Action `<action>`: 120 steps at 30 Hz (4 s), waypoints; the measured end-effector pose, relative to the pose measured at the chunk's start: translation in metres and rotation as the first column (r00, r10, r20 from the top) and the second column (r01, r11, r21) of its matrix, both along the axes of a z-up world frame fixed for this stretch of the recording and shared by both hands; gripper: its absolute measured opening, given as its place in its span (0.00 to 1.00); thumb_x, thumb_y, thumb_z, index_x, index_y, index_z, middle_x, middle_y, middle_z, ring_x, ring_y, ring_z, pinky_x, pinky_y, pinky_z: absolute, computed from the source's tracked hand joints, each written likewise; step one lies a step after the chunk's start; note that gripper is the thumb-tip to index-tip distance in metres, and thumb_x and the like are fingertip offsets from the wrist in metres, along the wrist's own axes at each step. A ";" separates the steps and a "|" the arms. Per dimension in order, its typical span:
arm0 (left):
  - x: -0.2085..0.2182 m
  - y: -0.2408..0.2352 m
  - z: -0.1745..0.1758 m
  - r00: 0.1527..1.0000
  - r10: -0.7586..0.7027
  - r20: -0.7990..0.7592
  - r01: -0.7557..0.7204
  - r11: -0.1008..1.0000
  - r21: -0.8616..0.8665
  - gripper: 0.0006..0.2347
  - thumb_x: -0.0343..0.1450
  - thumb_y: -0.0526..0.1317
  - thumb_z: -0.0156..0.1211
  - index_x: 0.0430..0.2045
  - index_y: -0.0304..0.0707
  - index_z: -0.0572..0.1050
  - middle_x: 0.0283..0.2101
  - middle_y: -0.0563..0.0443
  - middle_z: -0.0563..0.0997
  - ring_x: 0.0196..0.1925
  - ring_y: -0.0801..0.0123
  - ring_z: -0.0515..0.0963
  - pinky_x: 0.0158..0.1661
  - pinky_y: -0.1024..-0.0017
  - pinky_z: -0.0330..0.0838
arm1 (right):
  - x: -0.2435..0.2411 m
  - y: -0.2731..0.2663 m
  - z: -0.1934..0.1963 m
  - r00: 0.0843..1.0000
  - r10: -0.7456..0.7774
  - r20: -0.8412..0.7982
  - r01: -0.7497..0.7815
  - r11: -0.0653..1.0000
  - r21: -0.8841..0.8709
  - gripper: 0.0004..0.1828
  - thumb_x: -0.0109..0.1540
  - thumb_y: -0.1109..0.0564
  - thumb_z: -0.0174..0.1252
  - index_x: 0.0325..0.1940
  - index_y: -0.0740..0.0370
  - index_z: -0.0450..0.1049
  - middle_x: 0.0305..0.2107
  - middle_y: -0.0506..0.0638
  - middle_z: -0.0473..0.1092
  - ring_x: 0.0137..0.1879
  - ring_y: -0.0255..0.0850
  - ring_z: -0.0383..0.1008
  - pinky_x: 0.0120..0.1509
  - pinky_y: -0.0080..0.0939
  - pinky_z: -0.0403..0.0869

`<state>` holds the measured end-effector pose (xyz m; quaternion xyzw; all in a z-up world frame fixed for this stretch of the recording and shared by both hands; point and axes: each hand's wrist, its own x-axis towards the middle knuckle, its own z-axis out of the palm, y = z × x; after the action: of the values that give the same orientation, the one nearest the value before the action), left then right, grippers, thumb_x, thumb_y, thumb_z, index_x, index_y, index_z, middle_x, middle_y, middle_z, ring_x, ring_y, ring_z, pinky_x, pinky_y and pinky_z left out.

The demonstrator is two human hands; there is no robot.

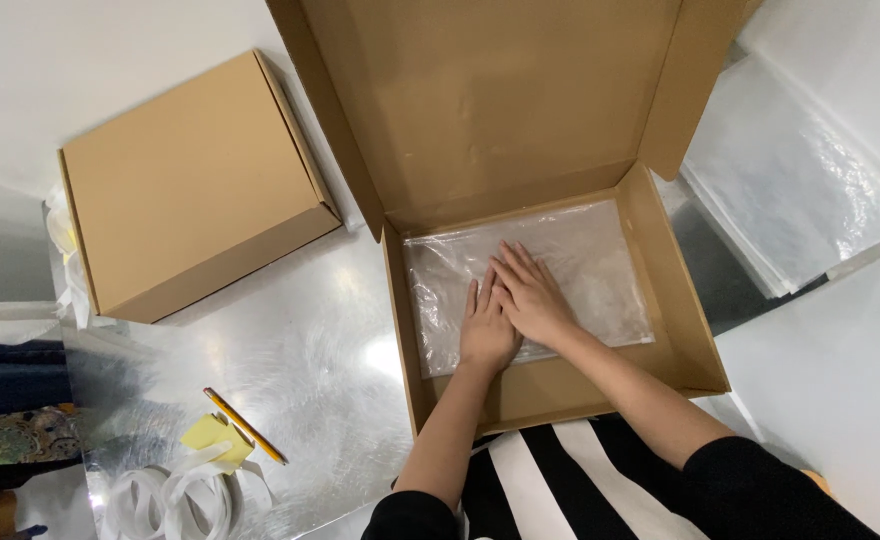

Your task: The person unpacks a pink garment from a plastic bag, places it on a hanger, and hangs it on a clothing rack. They then line a cardboard box with a plastic bag, close the box, and tie it with a white ribbon.

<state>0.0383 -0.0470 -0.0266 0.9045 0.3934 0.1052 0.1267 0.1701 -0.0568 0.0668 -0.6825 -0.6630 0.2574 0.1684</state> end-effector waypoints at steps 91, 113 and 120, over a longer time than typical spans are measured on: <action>0.061 -0.005 0.116 0.933 -0.351 -0.086 0.267 0.831 -0.488 0.36 0.71 0.70 0.44 0.75 0.61 0.61 0.83 0.52 0.50 0.85 0.59 0.43 0.78 0.40 0.30 | 0.117 -0.076 0.017 0.631 -0.662 -0.404 0.637 0.740 -0.217 0.13 0.68 0.60 0.61 0.56 0.61 0.83 0.37 0.64 0.81 0.38 0.44 0.84 0.43 0.41 0.80; -0.101 -0.018 0.114 0.953 0.207 -0.223 -0.267 0.920 -0.286 0.35 0.66 0.24 0.47 0.70 0.66 0.65 0.35 0.34 0.85 0.37 0.34 0.84 0.38 0.42 0.78 | 0.069 -0.127 0.137 0.319 -0.540 -0.779 0.887 0.459 0.045 0.11 0.71 0.59 0.57 0.55 0.55 0.82 0.41 0.40 0.76 0.43 0.26 0.72 0.53 0.27 0.83; -0.126 -0.085 0.148 0.787 0.360 0.500 -0.242 0.927 -0.286 0.36 0.60 0.15 0.41 0.63 0.44 0.76 0.78 0.42 0.60 0.77 0.47 0.63 0.72 0.62 0.64 | 0.048 -0.220 0.138 0.301 -0.496 -0.815 0.918 0.383 0.106 0.09 0.73 0.59 0.57 0.53 0.57 0.81 0.38 0.43 0.73 0.44 0.28 0.73 0.56 0.29 0.86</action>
<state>-0.0879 -0.1325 0.1209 0.7438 0.4896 0.3352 0.3077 0.2185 -0.2765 0.2052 -0.6826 -0.1920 0.1626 0.6861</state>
